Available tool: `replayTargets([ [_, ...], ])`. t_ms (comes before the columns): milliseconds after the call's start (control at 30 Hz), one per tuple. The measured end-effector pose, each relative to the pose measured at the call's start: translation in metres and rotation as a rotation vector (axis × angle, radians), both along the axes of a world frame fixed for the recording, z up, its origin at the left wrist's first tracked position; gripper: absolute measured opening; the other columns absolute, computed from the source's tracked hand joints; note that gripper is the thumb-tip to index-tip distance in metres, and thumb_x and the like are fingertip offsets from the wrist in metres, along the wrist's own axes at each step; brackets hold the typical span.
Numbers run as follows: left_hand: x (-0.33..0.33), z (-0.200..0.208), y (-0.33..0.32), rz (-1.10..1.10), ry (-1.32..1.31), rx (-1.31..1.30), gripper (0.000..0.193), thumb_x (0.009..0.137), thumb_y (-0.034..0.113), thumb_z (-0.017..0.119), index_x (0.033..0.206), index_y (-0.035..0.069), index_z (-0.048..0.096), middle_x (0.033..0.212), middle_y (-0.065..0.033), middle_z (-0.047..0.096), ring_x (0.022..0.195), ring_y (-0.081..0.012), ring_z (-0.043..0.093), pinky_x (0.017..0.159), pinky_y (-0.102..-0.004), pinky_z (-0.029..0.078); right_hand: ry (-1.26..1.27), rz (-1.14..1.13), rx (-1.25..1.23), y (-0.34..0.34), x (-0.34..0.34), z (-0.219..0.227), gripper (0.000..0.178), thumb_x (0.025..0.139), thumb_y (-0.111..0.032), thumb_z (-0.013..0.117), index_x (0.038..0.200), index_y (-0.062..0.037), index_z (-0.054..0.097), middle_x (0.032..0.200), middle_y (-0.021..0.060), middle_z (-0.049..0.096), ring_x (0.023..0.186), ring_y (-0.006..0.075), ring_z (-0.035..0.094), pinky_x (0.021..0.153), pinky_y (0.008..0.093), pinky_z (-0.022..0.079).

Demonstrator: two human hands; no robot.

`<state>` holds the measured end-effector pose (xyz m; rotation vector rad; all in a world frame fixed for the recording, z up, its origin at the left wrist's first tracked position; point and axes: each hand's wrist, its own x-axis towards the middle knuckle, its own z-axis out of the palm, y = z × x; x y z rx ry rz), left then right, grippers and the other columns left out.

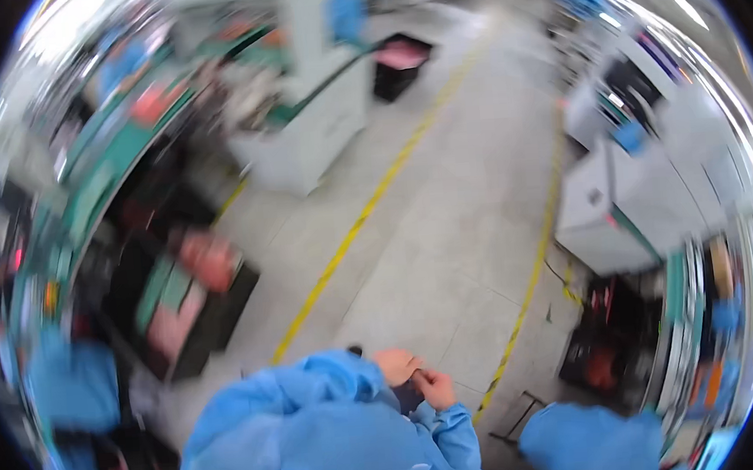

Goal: Soldering components on a printed circuit board at a manual assembly station.

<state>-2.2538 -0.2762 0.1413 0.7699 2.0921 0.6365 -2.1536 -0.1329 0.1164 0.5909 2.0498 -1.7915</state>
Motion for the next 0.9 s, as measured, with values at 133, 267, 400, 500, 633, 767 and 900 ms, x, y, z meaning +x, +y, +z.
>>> replayTargets([
  [133,-0.103,-0.047,0.089,-0.030,-0.084,-0.013,0.057,0.093,0.047,0.030,0.081,0.005,0.067,0.084,-0.0208,0.065,0.081,-0.0375,0.061,0.074,-0.0462,0.047,0.036,-0.214,-0.082,0.072,-0.093,-0.005,0.024,0.087,-0.023,0.059,0.092,-0.0007,0.068,0.077,0.0047,0.067,0.069,0.0107,0.060,0.064,0.0264,0.048],
  [267,-0.236,-0.075,0.188,-0.071,-0.107,-0.011,0.054,0.090,0.049,0.039,0.085,0.004,0.068,0.082,-0.0195,0.065,0.079,-0.0344,0.063,0.071,-0.0421,0.048,-0.005,-0.062,0.125,0.173,-0.202,-0.058,0.026,0.084,-0.027,0.062,0.094,-0.0038,0.068,0.081,0.0097,0.068,0.074,0.0150,0.063,0.069,0.0304,0.050],
  [400,-0.366,-0.070,0.263,-0.039,-0.093,0.037,0.047,0.088,0.046,0.047,0.086,0.004,0.068,0.076,-0.0152,0.066,0.074,-0.0266,0.064,0.067,-0.0366,0.049,0.038,-0.003,0.243,0.264,-0.350,-0.033,0.028,0.083,-0.030,0.060,0.095,-0.0064,0.068,0.084,0.0126,0.067,0.076,0.0233,0.064,0.071,0.0336,0.050],
  [500,-0.473,-0.049,0.330,-0.008,-0.102,0.056,0.049,0.089,0.044,0.041,0.081,0.002,0.066,0.076,-0.0184,0.065,0.076,-0.0321,0.064,0.069,-0.0412,0.048,0.162,0.121,0.313,0.330,-0.466,-0.041,0.027,0.083,-0.032,0.057,0.095,-0.0108,0.068,0.085,0.0134,0.067,0.078,0.0285,0.063,0.070,0.0381,0.050],
  [633,-0.587,-0.074,0.387,0.132,-0.171,-0.064,0.046,0.089,0.041,0.043,0.081,0.002,0.065,0.073,-0.0169,0.065,0.069,-0.0304,0.063,0.066,-0.0401,0.048,0.029,0.234,0.347,0.388,-0.601,-0.055,0.025,0.082,-0.032,0.057,0.093,-0.0120,0.068,0.084,0.0140,0.066,0.076,0.0295,0.063,0.067,0.0408,0.049],
  [767,-0.729,-0.107,0.458,0.345,-0.327,-0.016,0.041,0.089,0.037,0.048,0.080,0.001,0.064,0.069,-0.0150,0.063,0.062,-0.0259,0.061,0.061,-0.0378,0.047,0.109,0.157,0.426,0.468,-0.743,-0.042,0.024,0.081,-0.031,0.058,0.089,-0.0108,0.068,0.081,0.0140,0.066,0.074,0.0293,0.063,0.064,0.0410,0.048],
  [900,-0.894,-0.074,0.579,0.253,-0.105,0.145,0.038,0.088,0.033,0.052,0.073,0.000,0.063,0.060,-0.0121,0.060,0.056,-0.0199,0.057,0.053,-0.0355,0.043,0.219,-0.073,0.301,0.577,-0.891,-0.014,0.026,0.081,-0.030,0.059,0.081,-0.0060,0.067,0.074,0.0123,0.065,0.065,0.0265,0.062,0.059,0.0372,0.048],
])
